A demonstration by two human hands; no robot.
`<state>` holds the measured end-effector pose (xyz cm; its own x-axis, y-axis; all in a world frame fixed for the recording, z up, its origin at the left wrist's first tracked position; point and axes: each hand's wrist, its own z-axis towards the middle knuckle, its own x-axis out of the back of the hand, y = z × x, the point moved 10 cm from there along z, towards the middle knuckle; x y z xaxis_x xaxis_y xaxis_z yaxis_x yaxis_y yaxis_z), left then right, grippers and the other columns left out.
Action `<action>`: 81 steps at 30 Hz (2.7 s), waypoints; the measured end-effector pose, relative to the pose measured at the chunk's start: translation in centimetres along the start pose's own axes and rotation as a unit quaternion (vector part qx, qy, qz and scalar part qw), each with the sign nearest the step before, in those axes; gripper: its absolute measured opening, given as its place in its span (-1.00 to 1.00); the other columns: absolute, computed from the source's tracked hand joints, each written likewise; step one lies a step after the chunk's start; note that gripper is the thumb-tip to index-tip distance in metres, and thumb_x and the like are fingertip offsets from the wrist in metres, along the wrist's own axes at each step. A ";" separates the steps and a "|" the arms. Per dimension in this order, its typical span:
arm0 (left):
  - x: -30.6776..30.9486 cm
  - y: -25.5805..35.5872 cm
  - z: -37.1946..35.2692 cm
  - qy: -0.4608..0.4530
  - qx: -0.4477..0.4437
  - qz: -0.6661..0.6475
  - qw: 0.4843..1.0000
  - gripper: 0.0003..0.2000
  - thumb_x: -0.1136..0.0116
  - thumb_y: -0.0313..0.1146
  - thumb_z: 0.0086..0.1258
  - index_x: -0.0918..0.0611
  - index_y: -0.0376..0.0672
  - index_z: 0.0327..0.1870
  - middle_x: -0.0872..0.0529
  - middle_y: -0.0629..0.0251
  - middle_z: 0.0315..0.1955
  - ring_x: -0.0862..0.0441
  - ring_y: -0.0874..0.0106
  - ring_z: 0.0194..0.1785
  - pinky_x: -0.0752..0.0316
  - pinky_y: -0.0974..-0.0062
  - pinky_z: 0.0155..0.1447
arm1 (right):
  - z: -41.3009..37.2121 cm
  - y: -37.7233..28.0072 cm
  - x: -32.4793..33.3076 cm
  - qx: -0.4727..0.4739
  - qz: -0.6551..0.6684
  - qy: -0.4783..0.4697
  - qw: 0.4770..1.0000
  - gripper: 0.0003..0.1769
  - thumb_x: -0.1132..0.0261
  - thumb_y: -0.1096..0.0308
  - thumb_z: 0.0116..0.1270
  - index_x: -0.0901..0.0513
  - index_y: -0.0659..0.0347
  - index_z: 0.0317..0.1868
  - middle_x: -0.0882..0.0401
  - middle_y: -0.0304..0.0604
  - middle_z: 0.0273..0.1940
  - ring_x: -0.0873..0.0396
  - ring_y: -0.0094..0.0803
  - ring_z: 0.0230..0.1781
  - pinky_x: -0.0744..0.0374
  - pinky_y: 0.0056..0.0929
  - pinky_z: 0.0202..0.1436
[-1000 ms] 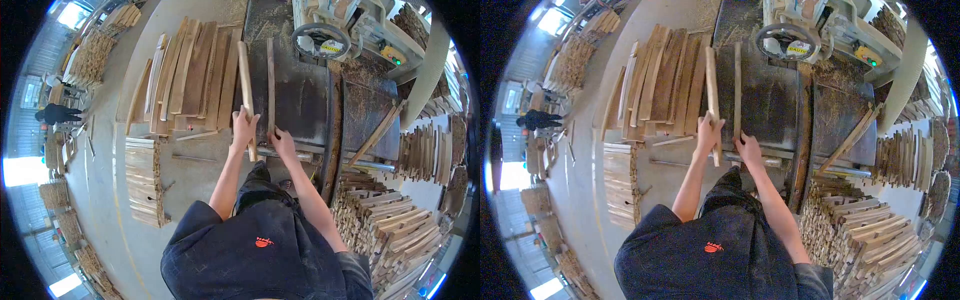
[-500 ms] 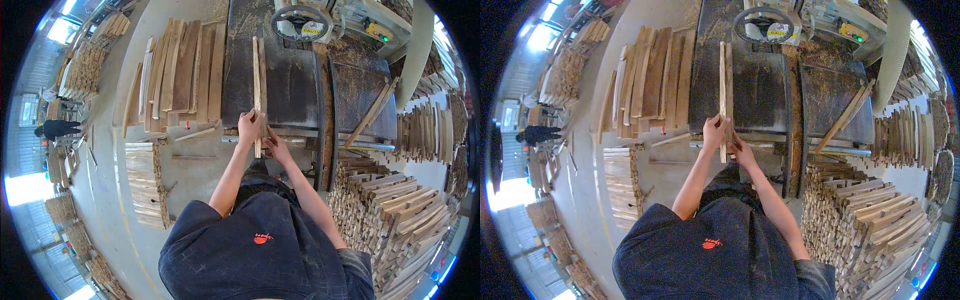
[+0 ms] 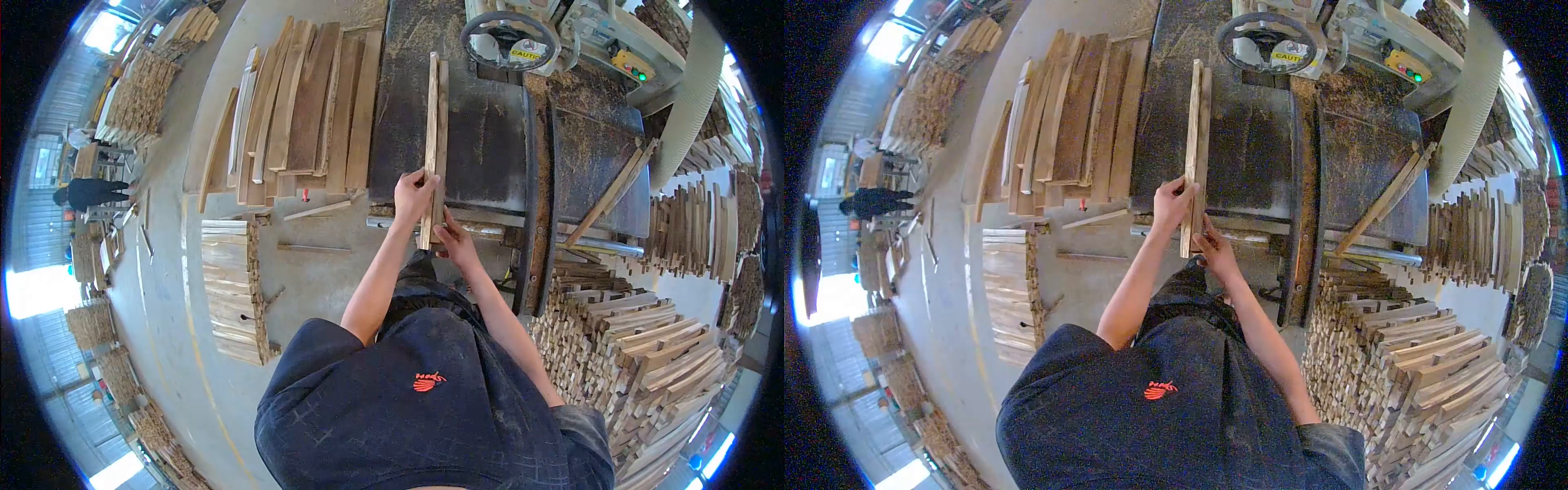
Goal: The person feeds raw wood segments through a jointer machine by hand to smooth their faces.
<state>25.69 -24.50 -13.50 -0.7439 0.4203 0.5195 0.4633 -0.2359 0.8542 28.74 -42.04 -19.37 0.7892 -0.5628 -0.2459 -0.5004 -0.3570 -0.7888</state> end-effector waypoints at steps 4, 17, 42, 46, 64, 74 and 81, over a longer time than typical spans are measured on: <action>2.1 1.7 0.3 0.043 0.045 -0.121 0.991 -0.70 -0.05 -0.24 0.45 -0.60 -0.36 -0.32 -0.51 0.24 -0.58 -0.45 0.46 -0.44 -0.38 0.41 -0.30 | 0.4 -1.0 2.4 0.130 -0.162 0.080 0.975 -0.42 -0.24 0.04 0.44 -0.40 -0.05 0.41 -0.61 -0.29 -0.13 -0.49 -0.56 -0.30 -0.53 -0.47 -0.30; -10.2 7.5 -10.7 -0.194 0.025 -0.175 0.965 -0.71 -0.14 -0.32 0.45 -0.54 -0.32 0.05 -0.63 0.35 -0.41 -0.47 0.62 -0.34 -0.45 0.54 -0.23 | -14.2 2.4 5.0 -0.081 0.059 -0.054 0.993 -0.54 -0.03 -0.05 0.55 -0.52 0.21 0.06 -0.70 -0.15 -0.24 -0.61 -0.48 -0.38 -0.54 -0.50 -0.29; 10.5 4.1 6.6 0.174 -0.129 0.103 0.971 -0.68 -0.26 -0.40 0.30 -0.63 -0.25 0.06 -0.59 -0.01 -0.07 -0.55 0.04 -0.01 -0.50 0.21 0.05 | -2.6 -15.2 -0.1 0.012 -0.044 -0.047 0.998 -0.44 -0.20 0.15 0.46 -0.22 0.23 0.30 -0.49 -0.19 -0.48 -0.45 -0.48 -0.66 -0.41 -0.53 -0.64; 10.9 -2.8 10.9 0.102 -0.065 0.227 0.966 -0.63 -0.28 -0.40 0.24 -0.61 -0.19 0.10 -0.45 -0.06 0.06 -0.41 -0.07 0.13 -0.40 0.06 0.17 | 7.3 -23.0 -2.8 0.067 0.025 -0.006 0.997 -0.45 -0.28 0.31 0.40 -0.23 0.28 0.26 -0.53 -0.20 -0.36 -0.42 -0.54 -0.57 -0.35 -0.55 -0.57; 5.4 -3.1 4.4 -0.191 0.236 -0.803 0.513 -0.46 0.18 0.10 0.56 -0.36 -0.17 0.30 -0.57 0.04 -0.11 -0.52 0.33 -0.23 -0.54 0.40 -0.24 | 8.3 -19.2 -4.7 0.292 -0.269 0.070 0.915 -0.72 -0.37 0.33 0.32 -0.66 0.24 0.00 -0.64 -0.24 -0.26 -0.54 -0.54 -0.31 -0.51 -0.53 -0.18; 3.5 1.7 -2.9 0.038 -0.008 -0.031 0.999 -0.33 -0.35 -0.44 0.23 -0.38 -0.29 0.39 -0.63 0.10 -0.18 -0.61 0.28 -0.15 -0.51 0.37 0.04 | 0.0 -1.9 1.1 0.082 -0.209 0.061 0.973 -0.46 -0.18 0.18 0.48 -0.34 0.15 0.38 -0.61 -0.02 -0.05 -0.58 -0.18 -0.23 -0.54 -0.28 -0.13; -0.7 0.9 -5.3 -0.035 -0.023 -0.107 0.993 -0.54 -0.24 -0.40 0.29 -0.54 -0.33 0.22 -0.66 0.17 -0.27 -0.60 0.44 -0.23 -0.52 0.44 -0.05 | -0.7 0.1 1.3 -0.001 -0.087 0.006 0.996 -0.35 -0.16 0.05 0.49 -0.22 -0.07 0.51 -0.62 -0.02 0.07 -0.59 -0.31 0.00 -0.56 -0.34 -0.06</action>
<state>24.04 -29.59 -13.02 -0.7868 0.5249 0.3247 0.2741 -0.1741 0.9458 29.48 -43.31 -19.42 0.8599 -0.5007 -0.0989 -0.3568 -0.4512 -0.8180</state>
